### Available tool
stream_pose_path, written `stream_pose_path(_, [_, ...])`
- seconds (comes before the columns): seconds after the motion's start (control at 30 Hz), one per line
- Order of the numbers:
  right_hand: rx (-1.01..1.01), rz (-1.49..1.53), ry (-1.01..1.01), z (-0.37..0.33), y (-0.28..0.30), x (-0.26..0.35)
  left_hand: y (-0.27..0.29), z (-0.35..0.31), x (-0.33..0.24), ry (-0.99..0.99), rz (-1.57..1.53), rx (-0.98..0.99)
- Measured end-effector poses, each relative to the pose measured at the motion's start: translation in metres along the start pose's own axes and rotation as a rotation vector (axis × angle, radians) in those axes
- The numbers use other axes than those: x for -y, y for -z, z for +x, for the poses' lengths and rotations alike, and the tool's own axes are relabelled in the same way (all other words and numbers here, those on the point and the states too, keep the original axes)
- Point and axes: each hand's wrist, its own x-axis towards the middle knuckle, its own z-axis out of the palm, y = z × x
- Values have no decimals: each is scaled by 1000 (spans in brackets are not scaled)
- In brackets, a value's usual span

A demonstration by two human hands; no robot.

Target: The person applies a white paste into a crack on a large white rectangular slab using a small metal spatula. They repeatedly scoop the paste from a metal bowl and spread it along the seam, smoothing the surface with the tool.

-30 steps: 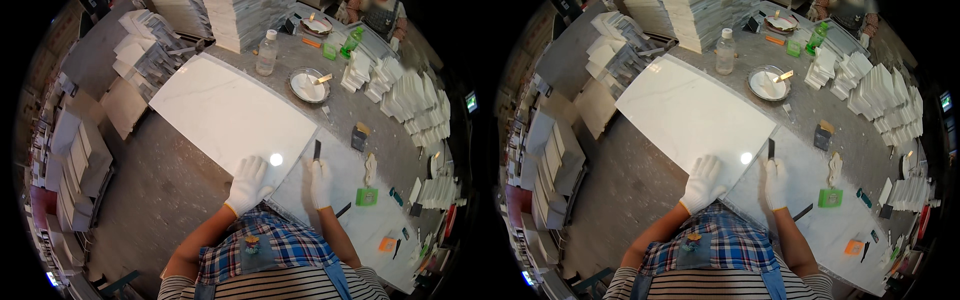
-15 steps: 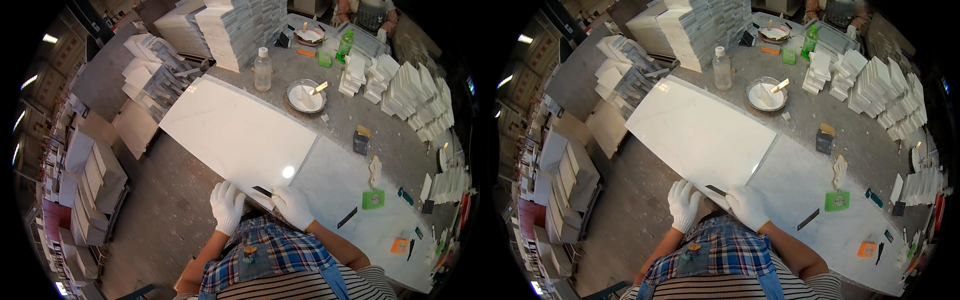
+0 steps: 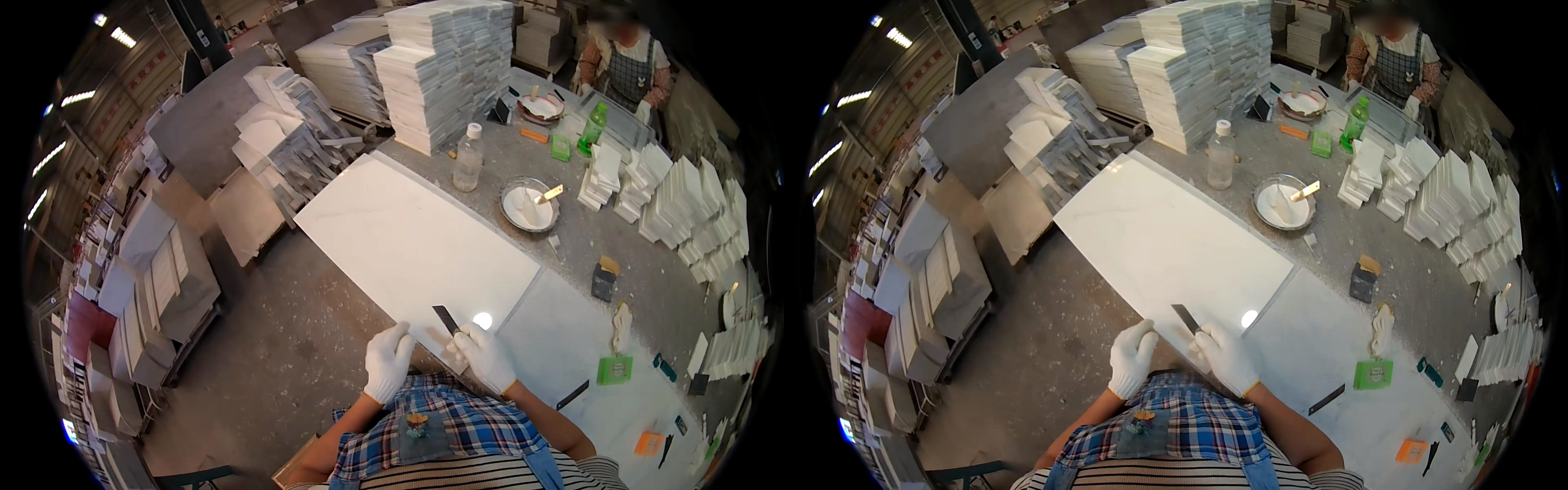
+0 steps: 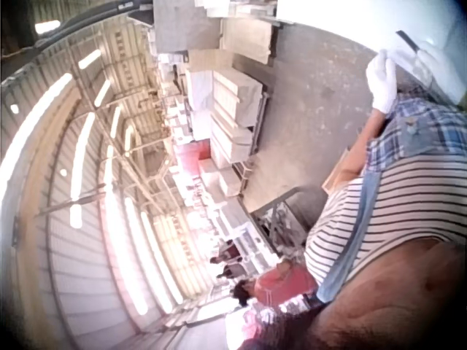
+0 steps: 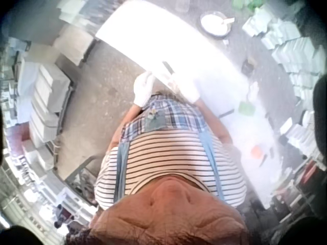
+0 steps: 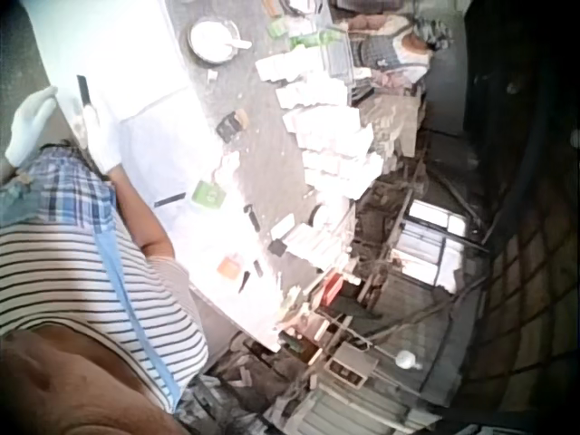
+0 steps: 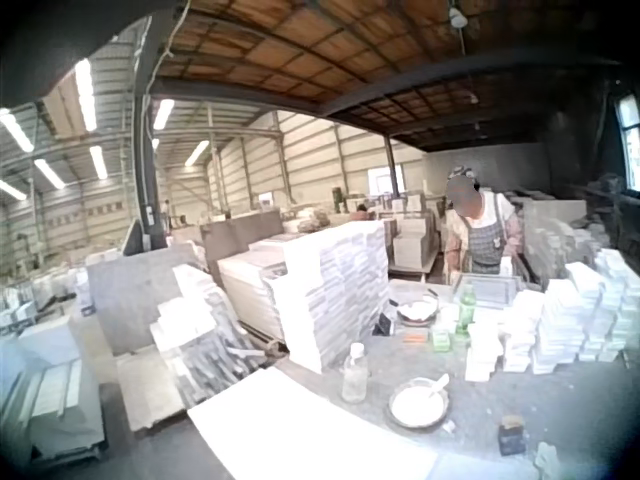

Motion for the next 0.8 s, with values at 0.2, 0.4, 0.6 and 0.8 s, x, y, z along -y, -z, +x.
stream_pose_path(0.2, [63, 205, 56, 24, -34, 25, 18, 25, -17, 148, -392, 368])
stream_pose_path(0.4, [-126, 514, -18, 77, -73, 28, 35, 56, 69, 63, -113, 434])
stream_pose_path(0.6, [-163, 361, -6, 135, -107, 38, 105, 117, 128, 230, 687, 648])
stream_pose_path(0.8, [-193, 281, -80, 165, -152, 70, 154, 175, 194, -184, 623, -257])
